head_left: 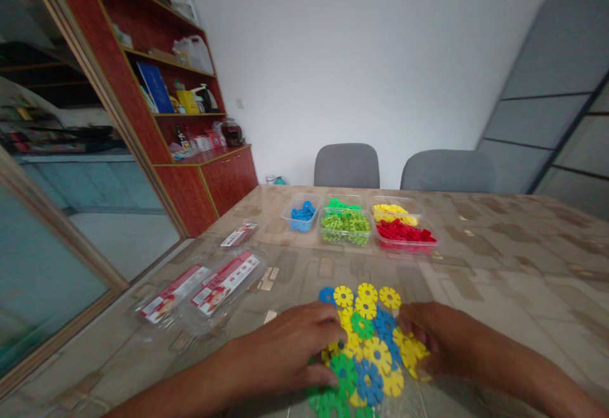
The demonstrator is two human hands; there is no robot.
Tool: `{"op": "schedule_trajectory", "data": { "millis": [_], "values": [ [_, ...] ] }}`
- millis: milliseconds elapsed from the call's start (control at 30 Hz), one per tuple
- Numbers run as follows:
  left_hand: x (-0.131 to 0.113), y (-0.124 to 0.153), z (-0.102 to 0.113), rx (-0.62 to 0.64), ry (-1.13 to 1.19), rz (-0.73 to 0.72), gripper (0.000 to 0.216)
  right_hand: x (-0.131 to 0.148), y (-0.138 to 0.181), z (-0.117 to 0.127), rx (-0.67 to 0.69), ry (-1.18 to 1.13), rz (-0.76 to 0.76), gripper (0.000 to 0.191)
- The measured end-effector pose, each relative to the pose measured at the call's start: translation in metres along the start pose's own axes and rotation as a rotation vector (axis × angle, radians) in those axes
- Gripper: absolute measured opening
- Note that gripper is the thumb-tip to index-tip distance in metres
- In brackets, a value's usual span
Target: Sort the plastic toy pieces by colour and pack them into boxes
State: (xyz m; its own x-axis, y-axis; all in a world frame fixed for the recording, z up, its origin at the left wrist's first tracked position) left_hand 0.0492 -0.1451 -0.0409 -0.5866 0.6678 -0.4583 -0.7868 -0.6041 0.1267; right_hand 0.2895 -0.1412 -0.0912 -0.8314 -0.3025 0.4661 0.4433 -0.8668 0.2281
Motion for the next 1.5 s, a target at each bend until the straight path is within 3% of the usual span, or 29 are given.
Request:
{"op": "schedule_trajectory", "data": {
  "millis": [167,400,600,767,967,1133,1300,1500],
  "values": [
    [-0.003,-0.002,-0.012,0.022,0.012,-0.011,0.046,0.001,0.001,0.001,-0.020,0.008,0.023,0.040],
    [-0.001,-0.006,-0.005,0.010,-0.008,0.019,0.034,-0.010,-0.007,0.000,-0.046,-0.134,0.137,0.043],
    [0.010,-0.009,-0.004,-0.027,0.041,0.023,0.031,-0.011,-0.005,0.003,-0.107,-0.120,0.090,0.047],
    [0.014,-0.010,-0.004,-0.036,0.063,0.021,0.029,-0.001,-0.004,0.010,-0.075,-0.133,0.029,0.037],
    [0.023,-0.014,-0.003,-0.056,0.060,0.023,0.029,0.001,-0.008,0.016,-0.063,-0.330,0.229,0.012],
    [0.030,-0.020,0.004,-0.118,0.093,0.031,0.022,-0.016,-0.026,0.030,-0.239,-0.422,0.222,0.022],
    [0.035,-0.023,0.002,-0.127,0.092,0.037,0.022,-0.025,-0.046,0.025,-0.323,-0.294,0.159,0.019],
    [0.041,-0.024,0.000,-0.135,0.081,0.039,0.021,-0.025,-0.044,0.019,-0.330,-0.153,0.064,0.015]
  ]
}}
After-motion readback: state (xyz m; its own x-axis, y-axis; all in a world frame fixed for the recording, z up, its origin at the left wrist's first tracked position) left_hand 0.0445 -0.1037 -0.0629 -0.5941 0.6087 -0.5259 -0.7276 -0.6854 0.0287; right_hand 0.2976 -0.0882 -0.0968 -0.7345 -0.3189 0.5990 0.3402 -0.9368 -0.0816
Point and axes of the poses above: each hand's wrist, its own y-axis away from the middle knuckle, its own z-axis out of the back of the hand, x = y × z, the point moved 5 cm from there along -y, towards the middle knuckle, and after that the axes turned 8 degrees about z, right-handed, at the moved point
